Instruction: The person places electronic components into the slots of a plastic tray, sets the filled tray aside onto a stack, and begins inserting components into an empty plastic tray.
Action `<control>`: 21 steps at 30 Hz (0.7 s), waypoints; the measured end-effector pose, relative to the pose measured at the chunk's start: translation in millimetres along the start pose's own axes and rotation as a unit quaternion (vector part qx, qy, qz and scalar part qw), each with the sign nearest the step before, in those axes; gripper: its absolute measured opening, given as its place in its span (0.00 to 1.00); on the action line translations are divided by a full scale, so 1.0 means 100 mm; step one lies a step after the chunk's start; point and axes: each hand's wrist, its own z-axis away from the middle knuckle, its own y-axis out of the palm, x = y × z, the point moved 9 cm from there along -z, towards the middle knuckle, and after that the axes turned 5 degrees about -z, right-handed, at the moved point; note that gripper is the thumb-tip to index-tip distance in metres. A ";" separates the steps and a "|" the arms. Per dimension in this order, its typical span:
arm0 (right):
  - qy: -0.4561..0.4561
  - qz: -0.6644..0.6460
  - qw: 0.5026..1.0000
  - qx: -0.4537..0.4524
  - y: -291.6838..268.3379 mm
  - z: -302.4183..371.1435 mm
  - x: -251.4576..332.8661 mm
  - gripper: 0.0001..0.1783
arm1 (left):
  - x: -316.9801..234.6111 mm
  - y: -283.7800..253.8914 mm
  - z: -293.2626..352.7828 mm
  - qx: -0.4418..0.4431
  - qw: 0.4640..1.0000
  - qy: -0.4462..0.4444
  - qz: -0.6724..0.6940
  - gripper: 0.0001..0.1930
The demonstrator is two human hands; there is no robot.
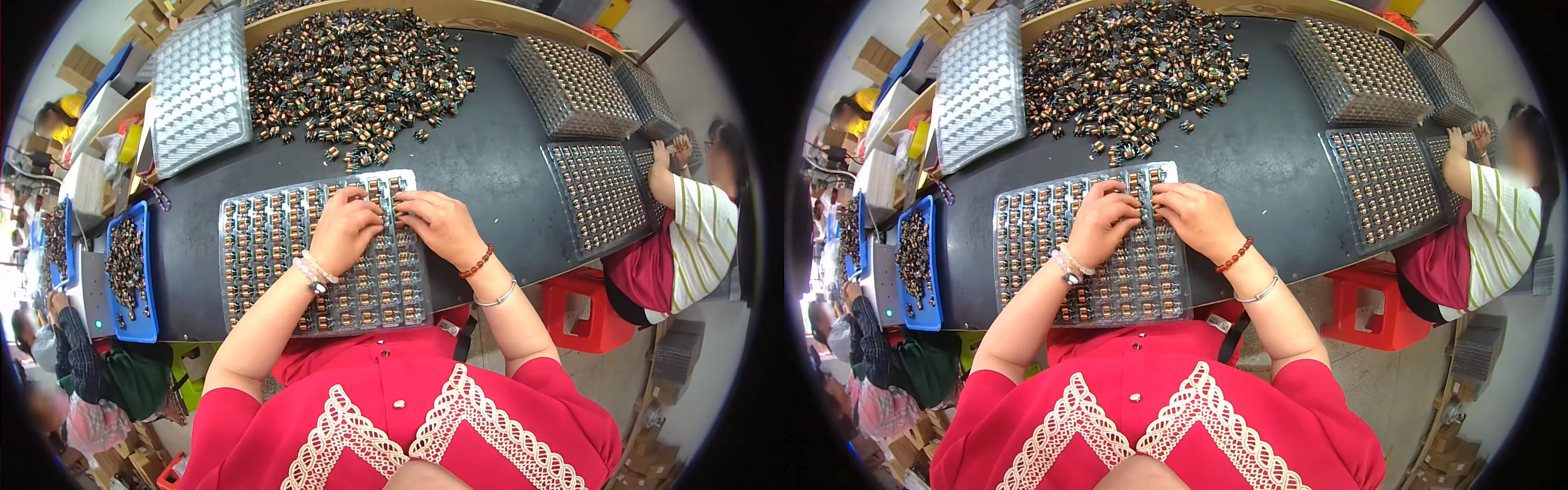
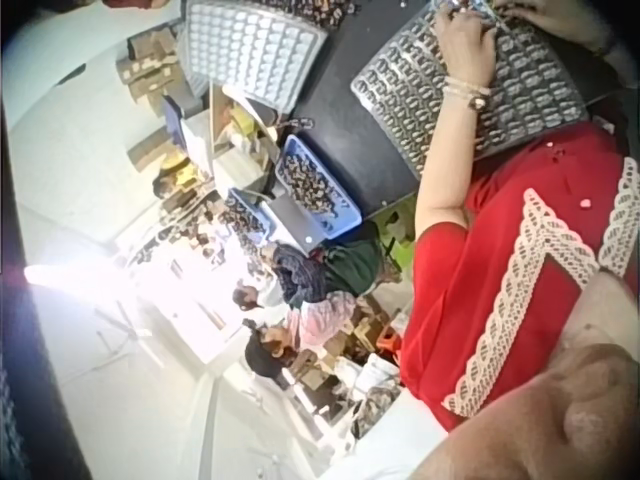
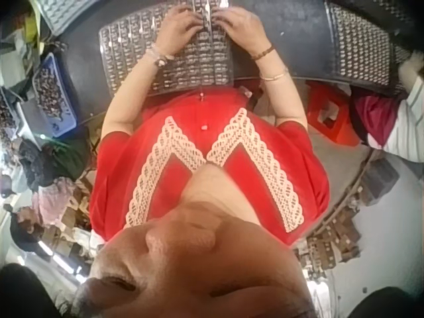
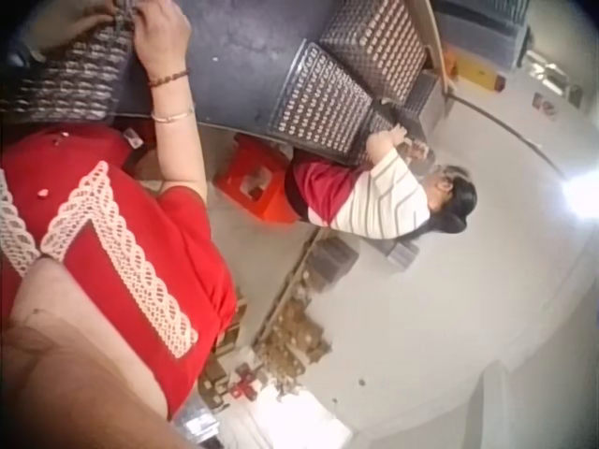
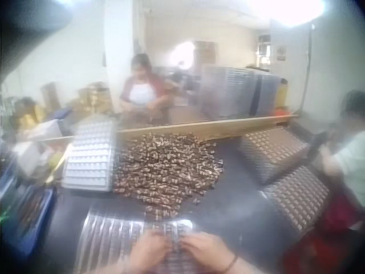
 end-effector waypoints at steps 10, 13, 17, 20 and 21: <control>-0.025 -0.020 0.999 -0.005 -0.11 -0.03 0.18 0.08 | 0.88 -0.39 -0.44 -0.058 0.972 -0.193 -0.121 0.10; 0.019 -0.074 0.997 -0.024 -0.14 0.05 0.14 0.09 | 1.25 -0.27 -0.52 0.003 0.953 -0.267 -0.142 0.12; 0.042 -0.087 0.995 -0.010 -0.09 0.22 0.12 0.13 | 1.21 -0.16 -0.56 0.036 0.952 -0.240 -0.186 0.13; 0.046 -0.104 0.994 -0.002 -0.03 0.27 0.07 0.13 | 1.24 -0.20 -0.52 -0.029 0.965 -0.221 -0.139 0.16; 0.045 -0.102 0.994 -0.001 -0.03 0.28 0.07 0.13 | 1.26 -0.25 -0.48 -0.067 0.966 -0.227 -0.104 0.17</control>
